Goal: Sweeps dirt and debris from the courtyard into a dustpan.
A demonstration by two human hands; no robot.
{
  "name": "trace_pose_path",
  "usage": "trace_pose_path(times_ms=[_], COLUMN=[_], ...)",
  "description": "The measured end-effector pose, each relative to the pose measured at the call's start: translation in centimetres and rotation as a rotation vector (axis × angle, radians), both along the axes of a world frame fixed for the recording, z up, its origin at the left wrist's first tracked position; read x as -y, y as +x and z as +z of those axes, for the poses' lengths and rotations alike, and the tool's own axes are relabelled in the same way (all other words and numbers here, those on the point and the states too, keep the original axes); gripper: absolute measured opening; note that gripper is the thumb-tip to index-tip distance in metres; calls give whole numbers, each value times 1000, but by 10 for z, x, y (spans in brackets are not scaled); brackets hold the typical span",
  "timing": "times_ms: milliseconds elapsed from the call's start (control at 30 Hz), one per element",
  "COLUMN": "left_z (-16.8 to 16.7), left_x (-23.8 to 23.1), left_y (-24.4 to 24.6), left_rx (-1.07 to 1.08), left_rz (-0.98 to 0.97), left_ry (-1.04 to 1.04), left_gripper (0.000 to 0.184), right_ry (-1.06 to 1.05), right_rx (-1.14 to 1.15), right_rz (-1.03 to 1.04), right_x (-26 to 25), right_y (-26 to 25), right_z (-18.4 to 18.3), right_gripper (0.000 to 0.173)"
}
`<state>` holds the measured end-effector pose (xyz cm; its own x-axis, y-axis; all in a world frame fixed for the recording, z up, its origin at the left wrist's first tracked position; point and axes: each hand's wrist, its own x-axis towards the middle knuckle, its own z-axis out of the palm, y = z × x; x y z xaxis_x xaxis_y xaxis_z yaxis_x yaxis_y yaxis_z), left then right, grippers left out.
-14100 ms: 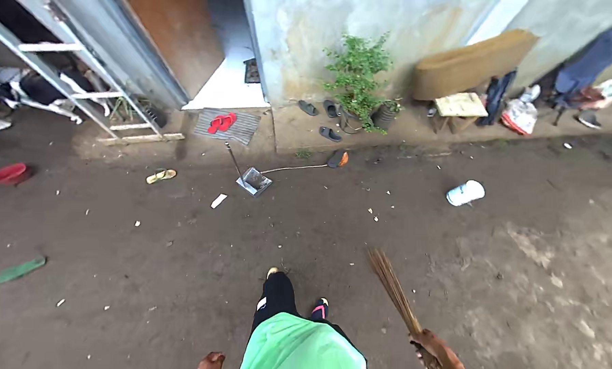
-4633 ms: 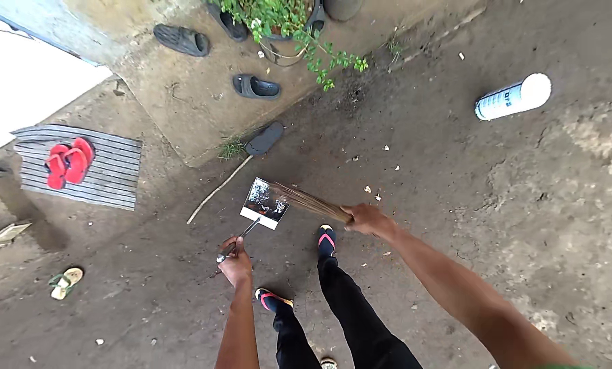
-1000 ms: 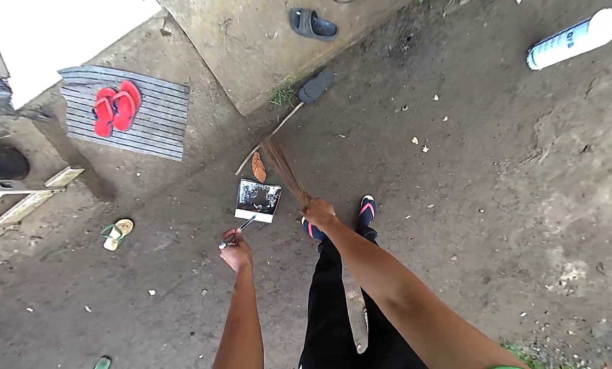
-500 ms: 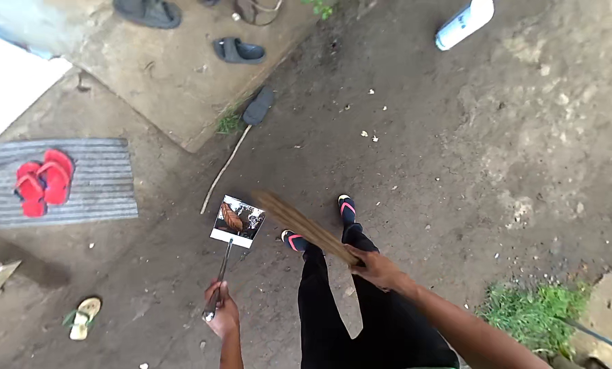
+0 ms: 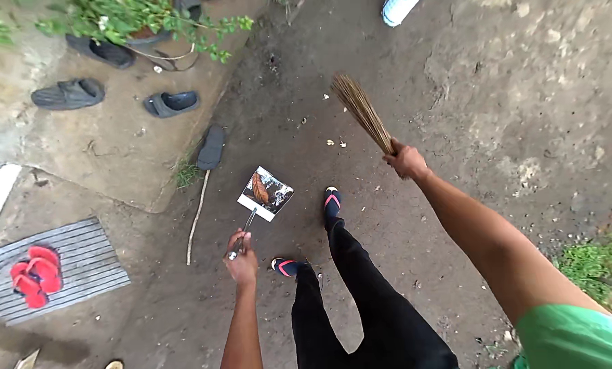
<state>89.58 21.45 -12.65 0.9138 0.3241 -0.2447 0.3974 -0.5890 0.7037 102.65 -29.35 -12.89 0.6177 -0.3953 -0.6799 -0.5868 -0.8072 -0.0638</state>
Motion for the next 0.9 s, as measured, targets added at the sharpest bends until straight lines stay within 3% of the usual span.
trace_pose_path(times_ms=[100, 267, 400, 500, 567, 667, 800, 900], left_z=[-10, -29, -34, -38, -42, -42, -26, -11], left_x=[62, 143, 175, 180, 179, 171, 157, 156], left_y=[69, 165, 209, 220, 219, 215, 210, 205], left_rx=[-46, -224, -328, -333, -354, -313, -176, -163], left_rz=[-36, -60, -82, -105, -90, -55, -53, -52], left_ry=[45, 133, 222, 271, 289, 288, 203, 182], left_gripper=[26, 23, 25, 27, 28, 28, 23, 22], right_ry=[-78, 74, 188, 382, 556, 636, 534, 389], right_rx=[-58, -43, -41, -142, -218, -360, -444, -388], right_rz=[21, -101, -151, -7, 65, 33, -24, 30], right_x=[36, 71, 54, 8, -22, -43, -19, 17], right_y=[78, 152, 141, 68, 5, -49, -65, -42], right_z=[-21, -63, -107, -114, -98, -32, 57, 72], right_gripper=[74, 77, 83, 74, 74, 86, 86, 83])
